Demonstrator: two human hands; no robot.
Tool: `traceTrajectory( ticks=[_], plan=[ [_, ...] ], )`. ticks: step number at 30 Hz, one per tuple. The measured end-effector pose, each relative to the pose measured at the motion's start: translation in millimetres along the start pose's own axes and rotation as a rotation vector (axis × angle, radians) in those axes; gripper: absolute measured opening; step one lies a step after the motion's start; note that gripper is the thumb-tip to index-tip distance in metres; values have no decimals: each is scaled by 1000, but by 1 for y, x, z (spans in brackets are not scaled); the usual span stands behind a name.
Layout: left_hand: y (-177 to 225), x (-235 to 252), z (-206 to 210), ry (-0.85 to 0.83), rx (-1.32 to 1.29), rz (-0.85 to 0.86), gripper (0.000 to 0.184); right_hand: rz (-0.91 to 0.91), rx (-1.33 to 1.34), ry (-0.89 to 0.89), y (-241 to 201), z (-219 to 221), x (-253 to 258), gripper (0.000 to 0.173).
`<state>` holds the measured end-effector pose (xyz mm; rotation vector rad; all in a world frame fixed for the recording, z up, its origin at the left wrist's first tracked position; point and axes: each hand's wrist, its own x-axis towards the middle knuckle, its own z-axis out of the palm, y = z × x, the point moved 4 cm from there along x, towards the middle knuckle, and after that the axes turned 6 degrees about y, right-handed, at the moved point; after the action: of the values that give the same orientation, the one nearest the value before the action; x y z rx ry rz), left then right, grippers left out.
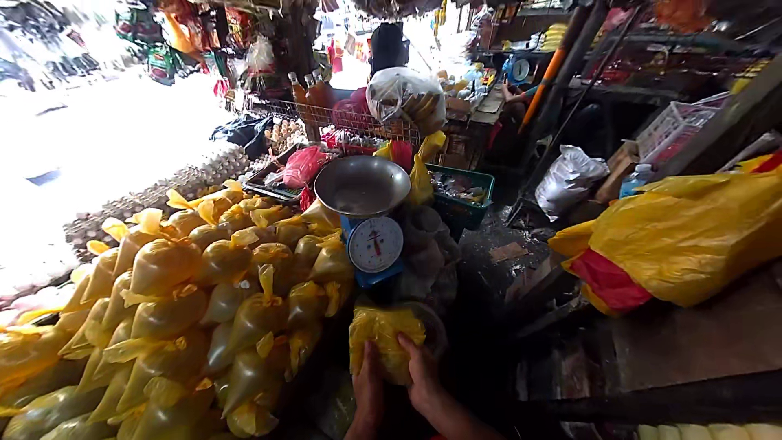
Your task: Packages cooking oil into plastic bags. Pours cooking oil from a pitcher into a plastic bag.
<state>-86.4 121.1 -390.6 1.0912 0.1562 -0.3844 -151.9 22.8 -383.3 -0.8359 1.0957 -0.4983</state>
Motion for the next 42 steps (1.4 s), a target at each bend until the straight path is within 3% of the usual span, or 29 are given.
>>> traceTrajectory(
  ticks=[6, 8, 13, 15, 18, 20, 23, 26, 28, 30, 34, 35, 37, 38, 39, 40, 42],
  plan=[
    [10, 28, 13, 165, -28, 86, 36, 168, -372, -422, -20, -28, 37, 57],
    [10, 30, 19, 207, -27, 118, 37, 15, -497, -485, -34, -46, 66, 54],
    [-7, 31, 49, 213, 200, 149, 28, -736, -704, -344, -91, -67, 112, 47],
    [-15, 32, 70, 133, 326, 68, 34, -795, -787, -523, -110, -52, 108, 59],
    [-23, 30, 110, -32, 285, -139, 51, -698, -1016, -769, -122, -29, 109, 86],
    [-23, 32, 130, -117, 244, -171, 57, -663, -1021, -794, -132, -22, 121, 76],
    [-17, 33, 149, -215, 214, -65, 57, -635, -856, -784, -152, -21, 138, 52],
    [-16, 36, 156, -185, 189, 60, 67, -596, -725, -772, -167, -21, 146, 31],
    [-18, 40, 157, -121, 156, 113, 50, -621, -689, -764, -174, -17, 149, 21],
    [-17, 43, 158, -54, 197, 166, 32, -663, -690, -760, -181, -12, 150, 21],
    [-9, 44, 156, 44, 364, 219, 26, -615, -550, -827, -190, -12, 153, 29],
    [-6, 47, 157, 53, 392, 236, 25, -633, -584, -868, -194, -11, 151, 40],
    [-2, 48, 162, 48, 404, 249, 23, -717, -830, -853, -199, -10, 142, 82],
    [-3, 49, 165, 30, 382, 243, 23, -756, -938, -803, -200, -9, 136, 95],
    [-3, 49, 168, 13, 345, 226, 24, -798, -1006, -751, -200, -7, 132, 95],
    [-2, 51, 172, 6, 311, 210, 26, -844, -1016, -701, -201, -4, 131, 83],
    [2, 56, 176, 6, 221, 146, 28, -954, -938, -591, -205, 2, 134, 43]
  ],
)
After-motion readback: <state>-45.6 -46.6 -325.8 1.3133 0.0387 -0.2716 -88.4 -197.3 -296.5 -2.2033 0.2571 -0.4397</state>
